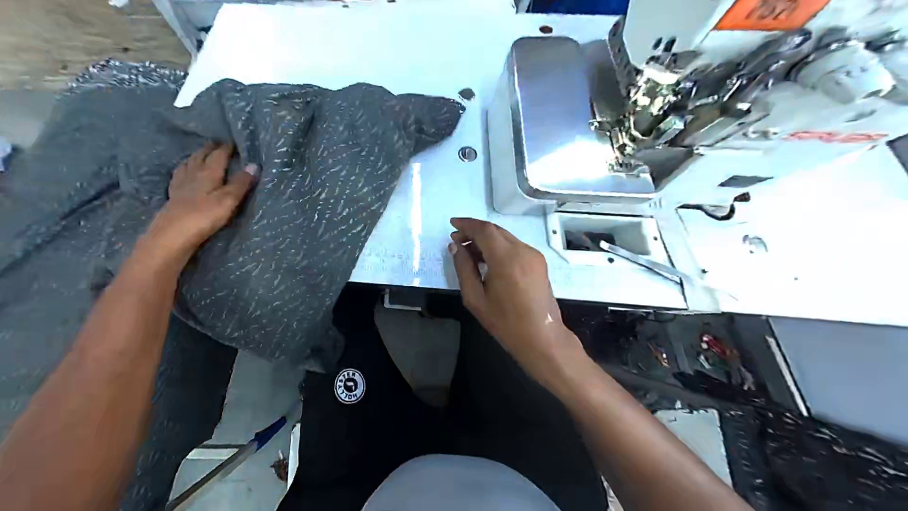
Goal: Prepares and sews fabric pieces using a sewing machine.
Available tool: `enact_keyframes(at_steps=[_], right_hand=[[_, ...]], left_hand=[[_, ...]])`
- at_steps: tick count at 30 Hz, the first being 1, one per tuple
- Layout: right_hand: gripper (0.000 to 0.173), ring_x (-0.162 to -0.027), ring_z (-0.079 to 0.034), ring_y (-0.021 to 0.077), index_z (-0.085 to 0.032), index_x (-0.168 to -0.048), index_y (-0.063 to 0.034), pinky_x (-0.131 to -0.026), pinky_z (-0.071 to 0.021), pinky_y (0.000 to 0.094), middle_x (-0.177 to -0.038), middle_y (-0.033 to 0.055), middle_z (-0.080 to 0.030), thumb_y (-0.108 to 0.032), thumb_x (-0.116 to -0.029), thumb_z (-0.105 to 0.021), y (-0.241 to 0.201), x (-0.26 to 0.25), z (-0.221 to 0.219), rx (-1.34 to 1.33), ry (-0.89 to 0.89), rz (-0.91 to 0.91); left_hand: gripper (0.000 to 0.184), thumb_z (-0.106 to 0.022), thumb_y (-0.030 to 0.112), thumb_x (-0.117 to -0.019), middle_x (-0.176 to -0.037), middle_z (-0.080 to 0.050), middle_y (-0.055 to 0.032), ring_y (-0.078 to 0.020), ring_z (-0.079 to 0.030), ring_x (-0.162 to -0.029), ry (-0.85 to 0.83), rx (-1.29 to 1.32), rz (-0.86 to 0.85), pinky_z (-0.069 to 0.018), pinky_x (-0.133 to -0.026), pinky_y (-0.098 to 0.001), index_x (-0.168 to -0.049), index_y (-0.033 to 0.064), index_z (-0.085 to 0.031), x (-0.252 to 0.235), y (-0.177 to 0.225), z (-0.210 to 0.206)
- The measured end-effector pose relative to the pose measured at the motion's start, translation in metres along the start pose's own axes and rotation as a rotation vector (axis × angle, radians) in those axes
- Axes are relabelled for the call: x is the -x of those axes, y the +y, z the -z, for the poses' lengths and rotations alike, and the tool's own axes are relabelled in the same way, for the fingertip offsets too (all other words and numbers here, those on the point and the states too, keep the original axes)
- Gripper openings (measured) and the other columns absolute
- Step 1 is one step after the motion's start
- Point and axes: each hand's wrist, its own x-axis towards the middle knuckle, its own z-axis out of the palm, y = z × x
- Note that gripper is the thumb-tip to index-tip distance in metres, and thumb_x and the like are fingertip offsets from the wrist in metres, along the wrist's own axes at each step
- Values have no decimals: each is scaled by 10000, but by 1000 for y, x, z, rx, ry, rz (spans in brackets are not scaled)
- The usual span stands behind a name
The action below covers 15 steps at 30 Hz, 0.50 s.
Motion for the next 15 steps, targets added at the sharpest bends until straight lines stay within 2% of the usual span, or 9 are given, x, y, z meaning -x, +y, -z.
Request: enact_keyframes(at_steps=[2, 5, 6, 8, 9, 10, 12, 14, 15], right_hand=[[267, -725, -694, 215, -687, -1191, -21, -638, -590, 410, -923, 97, -716, -184, -1027, -554, -3, -15, 0, 43, -9, -1], [262, -766, -697, 266, -706, -1170, -53, -643, -589, 476, -966, 116, -701, -228, -1006, -601, -6, -27, -9, 92, -116, -38], [251, -760, -688, 263, -716, -1151, -83, -615, -583, 472, -976, 105, -685, -253, -992, -621, -5, -28, -15, 129, -120, -40], [214, -686, -663, 251, -708, -1067, -127, -532, -550, 442, -898, 75, -658, -301, -979, -619, -2, -29, -32, 221, -60, -24], [208, -664, -664, 255, -696, -1039, -137, -509, -542, 445, -876, 70, -657, -312, -983, -598, 0, -31, -39, 261, -41, -16], [209, -667, -677, 267, -699, -1031, -142, -514, -549, 465, -874, 75, -672, -313, -985, -588, 0, -33, -43, 266, -40, -18], [239, -726, -707, 274, -722, -1051, -146, -570, -576, 504, -903, 75, -707, -335, -983, -591, 1, -31, -41, 146, -64, -33], [345, -802, -719, 189, -722, -1136, -104, -660, -611, 430, -965, 37, -736, -396, -996, -604, 2, -24, -29, -214, -112, -56], [436, -903, -732, 165, -677, -1226, -54, -747, -635, 384, -1067, 48, -741, -424, -1005, -611, 0, -26, -22, -490, -169, -97]], left_hand=[[690, -504, 557, -1010, -1583, -373, -284, -523, -306, -1470, 74, -28, -16, -212, -1133, -774, -1522, 94, -483, -13, -9, -9], [600, -584, 408, -1010, -1463, -482, -303, -492, -436, -1379, 246, 65, -67, -338, -1118, -695, -1459, 19, -500, 3, 31, 0], [603, -580, 453, -1004, -1397, -538, -266, -459, -505, -1302, 245, 44, -114, -394, -1070, -677, -1434, 35, -517, 18, 56, -2], [662, -633, 592, -931, -1194, -673, -127, -307, -672, -1061, 105, 5, -186, -572, -886, -577, -1359, 91, -572, 47, 103, -22], [643, -686, 618, -893, -1122, -701, -95, -276, -702, -986, 28, -16, -227, -602, -819, -555, -1269, 99, -634, 54, 118, -39], [541, -689, 605, -900, -1087, -700, -69, -257, -702, -975, -9, -74, -265, -607, -797, -537, -1146, 123, -703, 54, 125, -53], [358, -599, 438, -1014, -989, -690, -72, -239, -697, -919, 26, -50, -302, -602, -780, -482, -988, 104, -725, 45, 125, -55], [367, -488, 322, -1079, -910, -661, -82, -193, -658, -853, 100, 327, -246, -574, -792, -409, -984, 32, -693, 42, 125, -29], [377, -453, 307, -1089, -900, -665, -83, -172, -654, -845, 115, 575, -188, -566, -801, -387, -1027, 14, -684, 43, 133, -11]])
